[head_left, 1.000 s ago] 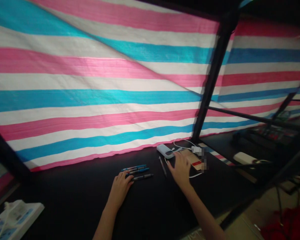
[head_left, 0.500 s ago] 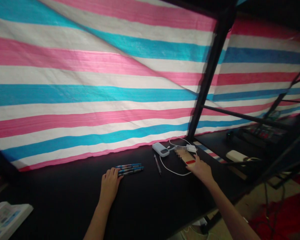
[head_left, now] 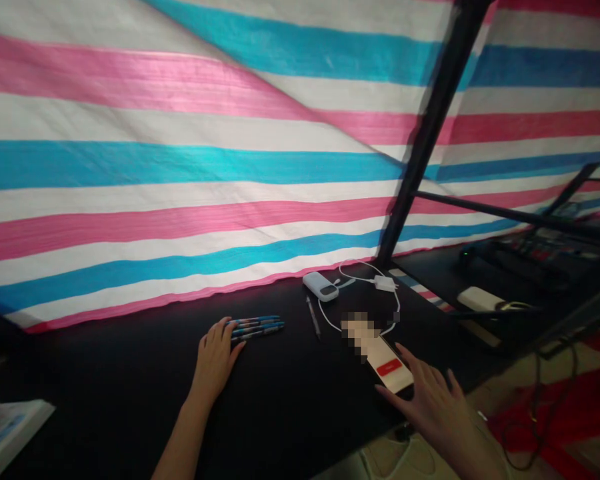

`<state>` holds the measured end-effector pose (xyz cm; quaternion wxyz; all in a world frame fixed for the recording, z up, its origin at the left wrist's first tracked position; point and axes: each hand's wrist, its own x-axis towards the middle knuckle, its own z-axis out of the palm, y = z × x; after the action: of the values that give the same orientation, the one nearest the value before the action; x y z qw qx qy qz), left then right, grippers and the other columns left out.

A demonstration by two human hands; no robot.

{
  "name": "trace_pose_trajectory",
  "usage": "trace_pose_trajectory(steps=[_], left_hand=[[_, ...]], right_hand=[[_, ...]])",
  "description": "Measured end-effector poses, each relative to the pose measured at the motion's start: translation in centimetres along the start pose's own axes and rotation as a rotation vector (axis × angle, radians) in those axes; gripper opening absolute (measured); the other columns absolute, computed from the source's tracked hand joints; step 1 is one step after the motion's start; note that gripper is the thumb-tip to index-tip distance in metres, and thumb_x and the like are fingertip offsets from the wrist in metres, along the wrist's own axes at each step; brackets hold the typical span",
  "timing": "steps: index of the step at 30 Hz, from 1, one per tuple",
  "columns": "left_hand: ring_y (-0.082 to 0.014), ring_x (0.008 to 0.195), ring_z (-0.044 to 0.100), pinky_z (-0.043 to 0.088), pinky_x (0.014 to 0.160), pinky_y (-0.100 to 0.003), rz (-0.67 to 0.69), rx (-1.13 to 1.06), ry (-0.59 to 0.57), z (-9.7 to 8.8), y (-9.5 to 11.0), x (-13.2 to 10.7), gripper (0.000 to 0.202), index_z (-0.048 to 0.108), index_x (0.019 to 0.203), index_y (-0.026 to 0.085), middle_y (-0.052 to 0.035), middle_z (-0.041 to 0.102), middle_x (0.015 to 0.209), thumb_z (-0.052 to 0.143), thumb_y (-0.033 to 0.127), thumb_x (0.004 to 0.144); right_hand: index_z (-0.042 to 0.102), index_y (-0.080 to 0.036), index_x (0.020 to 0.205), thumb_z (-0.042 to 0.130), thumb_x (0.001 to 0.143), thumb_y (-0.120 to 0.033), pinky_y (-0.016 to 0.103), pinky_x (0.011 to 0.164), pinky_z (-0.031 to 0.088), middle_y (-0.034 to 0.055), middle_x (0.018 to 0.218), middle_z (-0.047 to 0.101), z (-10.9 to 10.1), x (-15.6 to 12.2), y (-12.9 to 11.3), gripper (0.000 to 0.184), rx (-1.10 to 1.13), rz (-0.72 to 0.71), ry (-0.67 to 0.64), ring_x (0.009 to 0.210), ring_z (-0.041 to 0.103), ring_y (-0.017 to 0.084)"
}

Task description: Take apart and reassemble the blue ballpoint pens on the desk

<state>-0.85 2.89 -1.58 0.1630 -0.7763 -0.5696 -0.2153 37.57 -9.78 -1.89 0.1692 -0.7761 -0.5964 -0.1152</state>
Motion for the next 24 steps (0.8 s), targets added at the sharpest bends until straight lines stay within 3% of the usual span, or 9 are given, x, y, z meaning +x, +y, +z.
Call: trace_pose_trajectory(steps=[2, 4, 7, 11, 16, 21, 24], left_hand=[[-0.0219, 0.109, 0.043, 0.038, 0.083, -0.034, -0.002, 0.003, -0.011, 0.0, -0.1, 0.0, 0.035, 0.043, 0.114, 0.019, -0.0086, 0.046, 0.121, 0.043, 0.034, 0.082], [-0.0222, 0.109, 0.043, 0.038, 0.082, -0.034, 0.001, -0.001, -0.017, 0.1, -0.1, 0.0, 0.034, 0.043, 0.113, 0.019, -0.0088, 0.046, 0.121, 0.043, 0.033, 0.082], [-0.0228, 0.108, 0.044, 0.039, 0.081, -0.035, 0.003, -0.027, -0.012, 0.1, -0.2, 0.1, 0.035, 0.044, 0.113, 0.02, -0.009, 0.046, 0.12, 0.043, 0.033, 0.081], [-0.0229, 0.106, 0.044, 0.041, 0.081, -0.035, 0.035, -0.102, -0.002, -0.2, -0.1, 0.2, 0.036, 0.043, 0.114, 0.02, -0.0083, 0.046, 0.119, 0.044, 0.031, 0.08], [-0.0212, 0.103, 0.045, 0.041, 0.086, -0.036, 0.089, -0.152, -0.007, -0.6, -0.1, 0.4, 0.032, 0.044, 0.113, 0.021, -0.0075, 0.046, 0.115, 0.037, 0.022, 0.082], [-0.0201, 0.102, 0.045, 0.042, 0.087, -0.034, 0.082, -0.175, -0.01, -0.4, -0.3, 0.3, 0.034, 0.045, 0.11, 0.02, -0.0079, 0.044, 0.113, 0.031, 0.013, 0.081], [-0.0202, 0.102, 0.045, 0.043, 0.087, -0.035, 0.077, -0.19, -0.017, -0.2, -0.3, 0.2, 0.033, 0.045, 0.11, 0.02, -0.0086, 0.043, 0.113, 0.03, 0.013, 0.081]], right_hand=[[0.026, -0.026, 0.13, 0.036, 0.075, -0.061, 0.057, 0.094, 0.022, 0.0082, 0.124, 0.045, -0.1, 1.4, 0.5, 0.066, 0.076, -0.063, 0.039, 0.109, 0.044, 0.029], [0.028, -0.027, 0.13, 0.029, 0.082, -0.054, 0.051, 0.097, 0.023, 0.0058, 0.131, 0.038, -0.2, 4.1, 1.1, 0.055, 0.167, -0.2, 0.035, 0.117, 0.036, 0.026], [0.04, -0.029, 0.125, 0.023, 0.087, -0.047, 0.044, 0.1, 0.025, 0.0026, 0.135, 0.033, 0.2, 8.5, 1.3, 0.045, 0.308, -0.427, -0.08, 0.124, 0.026, 0.023], [0.048, -0.032, 0.12, 0.025, 0.088, -0.046, 0.048, 0.1, 0.023, -0.0002, 0.136, 0.031, 1.7, 11.9, 0.2, 0.042, 0.38, -0.514, -0.228, 0.126, 0.022, 0.025], [0.056, -0.033, 0.111, 0.031, 0.086, -0.048, 0.049, 0.101, 0.02, -0.0019, 0.136, 0.033, 2.3, 12.1, -0.1, 0.039, 0.427, -0.531, -0.306, 0.126, 0.021, 0.026], [0.069, -0.03, 0.083, 0.021, 0.089, -0.044, 0.049, 0.103, 0.017, -0.0048, 0.132, 0.038, 0.4, 10.8, 1.1, 0.051, 0.61, -0.472, -0.298, 0.125, 0.024, 0.025], [0.067, -0.029, 0.092, 0.018, 0.09, -0.043, 0.047, 0.103, 0.016, -0.0026, 0.132, 0.037, -0.4, 10.2, 1.4, 0.05, 0.695, -0.401, -0.257, 0.124, 0.024, 0.024]])
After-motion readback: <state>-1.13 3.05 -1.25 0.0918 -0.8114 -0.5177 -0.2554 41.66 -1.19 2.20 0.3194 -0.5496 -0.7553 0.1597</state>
